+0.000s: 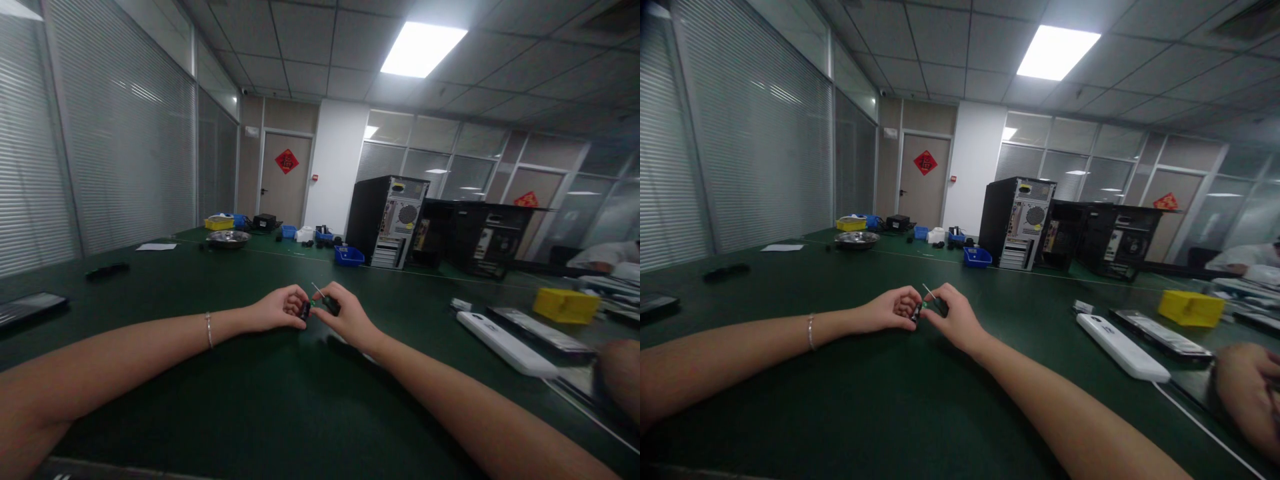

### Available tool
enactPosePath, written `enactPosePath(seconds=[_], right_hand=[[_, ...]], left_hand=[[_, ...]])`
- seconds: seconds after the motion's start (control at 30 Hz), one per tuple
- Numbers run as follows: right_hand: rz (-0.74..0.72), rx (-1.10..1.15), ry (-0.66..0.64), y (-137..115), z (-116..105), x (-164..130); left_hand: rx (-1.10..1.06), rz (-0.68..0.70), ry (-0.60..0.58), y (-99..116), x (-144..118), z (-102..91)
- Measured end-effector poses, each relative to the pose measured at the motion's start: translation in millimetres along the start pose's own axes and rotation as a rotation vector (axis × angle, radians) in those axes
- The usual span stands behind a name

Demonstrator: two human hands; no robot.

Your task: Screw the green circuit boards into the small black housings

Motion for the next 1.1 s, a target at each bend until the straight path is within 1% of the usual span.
enactPosePath(seconds=[0.2, 0.37, 0.57, 0.67, 0.93, 1.1], right_hand=[[-0.036, 0.045, 0.014, -11, 4, -3], [-0.033, 0.056, 0.026, -12, 5, -4], [-0.009, 0.030, 0.032, -12, 7, -4], [-0.002, 0.009, 0.021, -13, 8, -4], [-0.001, -0.063, -0.016, -12, 10, -6], [-0.012, -0.082, -0.015, -13, 12, -6]], left_hand=[[-0.006, 0.032, 0.036, 2, -1, 0.9], [0.013, 0.048, 0.044, 10, -4, 4.5], [0.007, 0.050, 0.088, 19, -7, 4.6], [-0.044, 0.029, 0.079, 17, -6, 5.8], [-0.280, -0.073, 0.020, 4, 0, 10.5], [-0.311, -0.102, 0.015, -2, 0, 13.2]])
Point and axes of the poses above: each hand's wrist, its own x-axis towards the middle knuckle, its own z-axis out of the palm, y = z × x, the point moved 9 cm from there along x, towards the middle knuckle, and after that the axes turned 2 degrees about y, right-handed, at the moved point
